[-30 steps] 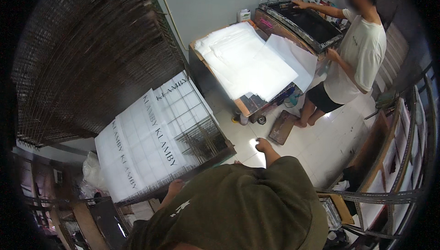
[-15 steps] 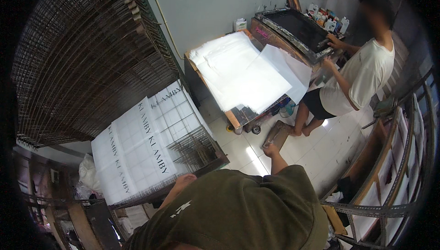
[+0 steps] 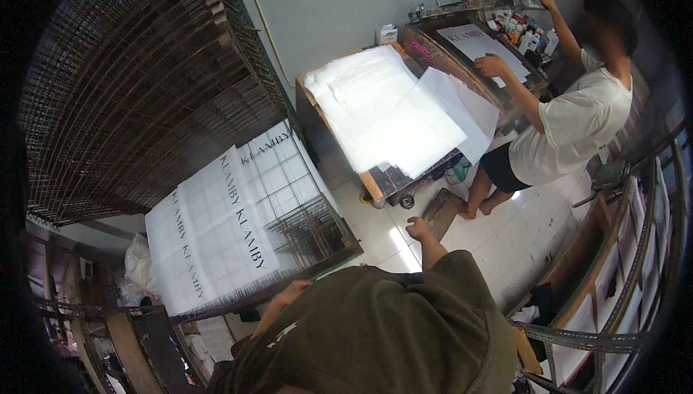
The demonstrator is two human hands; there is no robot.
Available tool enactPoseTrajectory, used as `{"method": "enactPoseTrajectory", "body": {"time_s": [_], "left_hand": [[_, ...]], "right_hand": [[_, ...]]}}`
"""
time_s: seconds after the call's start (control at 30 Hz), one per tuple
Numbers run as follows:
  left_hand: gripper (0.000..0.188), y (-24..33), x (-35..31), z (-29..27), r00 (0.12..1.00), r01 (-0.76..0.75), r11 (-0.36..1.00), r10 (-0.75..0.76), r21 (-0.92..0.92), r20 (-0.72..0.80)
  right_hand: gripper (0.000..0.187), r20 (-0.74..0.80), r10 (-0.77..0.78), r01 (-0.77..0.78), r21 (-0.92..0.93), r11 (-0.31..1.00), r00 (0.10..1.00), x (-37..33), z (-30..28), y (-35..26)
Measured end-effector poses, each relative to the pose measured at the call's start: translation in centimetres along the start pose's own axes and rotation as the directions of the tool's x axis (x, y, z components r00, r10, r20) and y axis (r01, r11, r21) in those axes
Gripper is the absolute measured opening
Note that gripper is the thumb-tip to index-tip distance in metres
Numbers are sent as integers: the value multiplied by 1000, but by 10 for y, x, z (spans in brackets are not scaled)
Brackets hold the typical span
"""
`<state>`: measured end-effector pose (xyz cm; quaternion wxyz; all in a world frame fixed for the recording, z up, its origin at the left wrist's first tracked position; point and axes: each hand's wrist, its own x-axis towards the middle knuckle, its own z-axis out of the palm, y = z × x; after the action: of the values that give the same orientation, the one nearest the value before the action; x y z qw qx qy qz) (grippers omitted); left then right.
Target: The person repeatedly picks up white printed sheets from a table and stacks them onto a wire drying rack. A coworker operates a screen printing press in the background.
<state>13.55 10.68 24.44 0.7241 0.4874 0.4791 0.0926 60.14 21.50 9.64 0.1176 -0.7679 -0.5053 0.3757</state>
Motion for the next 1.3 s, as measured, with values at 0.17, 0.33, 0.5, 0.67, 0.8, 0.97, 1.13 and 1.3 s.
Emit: {"method": "enactPoseTrajectory", "body": {"time_s": [0.17, 0.33, 0.5, 0.67, 0.8, 0.97, 1.13, 1.3], "left_hand": [[28, -16, -7, -4, 1000, -4, 979, 3, -204, -1], [27, -14, -13, 0, 970, -77, 936, -10, -343, -243], [29, -9, -20, -7, 851, -45, 919, -169, -391, -497], [33, -6, -25, -10, 791, -36, 924, -206, -380, -576], [36, 0, -23, -6, 797, -31, 934, -192, -356, -573], [36, 11, -12, 0, 821, -5, 950, -174, -311, -545], [36, 64, 18, -3, 870, -20, 983, -74, -184, -488], [41, 161, 100, -1, 920, -111, 994, 106, 9, -377]], "right_hand": [[26, -155, 203, 3, 803, 596, 967, 29, -38, -33], [35, -213, 281, 139, 956, 260, 936, 21, -130, -105], [85, -267, 298, 271, 962, 28, 917, 35, -174, -121], [104, -194, 162, 219, 964, -153, 968, 20, -186, -158], [59, -141, 38, 146, 972, -185, 989, 51, -151, -151], [17, 68, 140, -39, 980, -197, 988, 63, -106, -163], [13, 131, 162, -114, 987, -111, 978, 67, -61, -163], [27, 97, -12, -98, 992, -79, 995, 2, -55, -207]]}}
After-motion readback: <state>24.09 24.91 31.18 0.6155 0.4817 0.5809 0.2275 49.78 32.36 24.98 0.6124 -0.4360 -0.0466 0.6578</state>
